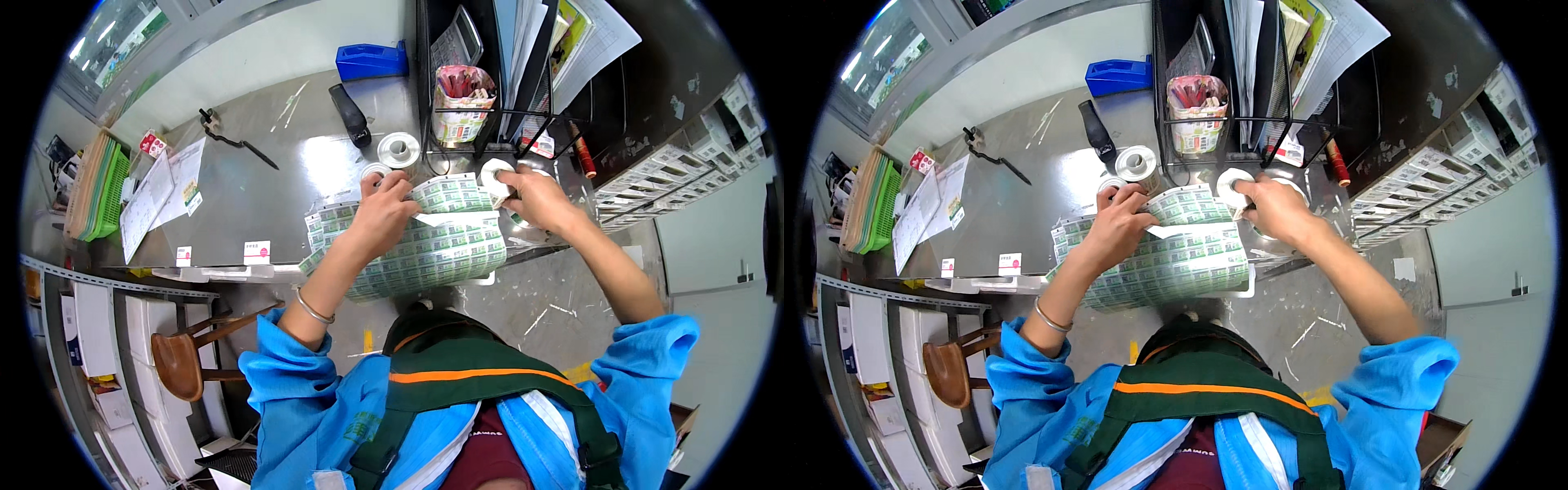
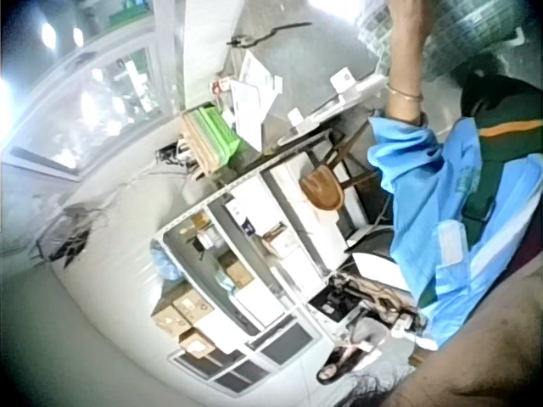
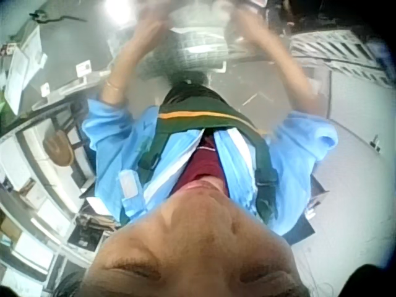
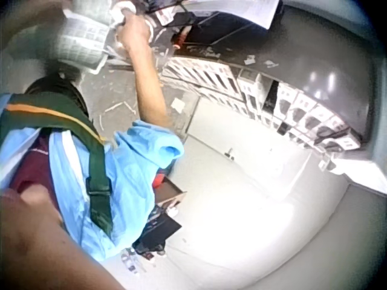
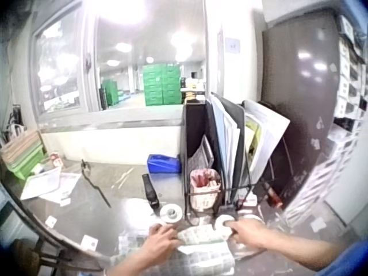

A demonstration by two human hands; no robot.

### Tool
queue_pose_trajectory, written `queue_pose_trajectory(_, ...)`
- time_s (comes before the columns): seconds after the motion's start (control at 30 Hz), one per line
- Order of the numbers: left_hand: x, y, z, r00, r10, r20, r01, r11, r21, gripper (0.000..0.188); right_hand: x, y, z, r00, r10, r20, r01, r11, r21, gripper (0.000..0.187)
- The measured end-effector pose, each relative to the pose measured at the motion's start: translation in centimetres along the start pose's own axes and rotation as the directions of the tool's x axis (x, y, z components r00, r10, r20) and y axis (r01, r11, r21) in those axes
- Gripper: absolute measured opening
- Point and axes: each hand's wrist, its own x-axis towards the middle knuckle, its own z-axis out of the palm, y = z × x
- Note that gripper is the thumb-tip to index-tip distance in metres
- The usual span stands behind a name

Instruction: The person pulls label sheets from specific drawers, organizes multiple sheets on a table, writes on a document using a pen, and stores label rolls in an apron pocket.

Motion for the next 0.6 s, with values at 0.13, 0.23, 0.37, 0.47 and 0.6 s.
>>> queue_pose_trajectory(0.13, 0.9, -0.2, 0.0, 0.995, -0.046, 0.091, 0.042, 0.998, 0.05, 0.018, -0.8, 4.0, 0.7, 0.979, 0.089, -0.184, -0.052, 0.979, 0.198, 0.043)
queue_pose_trajectory(0.23, 1.3, -0.1, -0.1, 0.995, -0.047, 0.085, 0.043, 0.998, 0.043, 0.014, -3.3, 6.1, -1.3, 0.958, 0.173, -0.228, 0.017, 0.761, 0.649, 0.038)
queue_pose_trajectory(0.37, -0.2, 2.1, -3.3, 0.998, 0.0, 0.057, -0.005, 0.996, 0.084, 0.017, -9.4, 8.8, 0.0, 0.86, 0.507, -0.061, 0.035, 0.06, 0.998, 0.033)
queue_pose_trajectory(0.47, -2.3, 5.0, -6.0, 0.989, -0.113, 0.097, 0.127, 0.98, -0.154, 0.025, -13.8, 9.5, 3.4, 0.861, 0.497, -0.107, 0.329, -0.384, 0.863, 0.035)
queue_pose_trajectory(0.6, -7.1, 8.0, -11.1, 0.93, -0.368, -0.008, 0.354, 0.9, -0.254, 0.037, -16.9, 7.0, 5.3, 0.864, 0.481, -0.146, 0.387, -0.45, 0.805, 0.042)
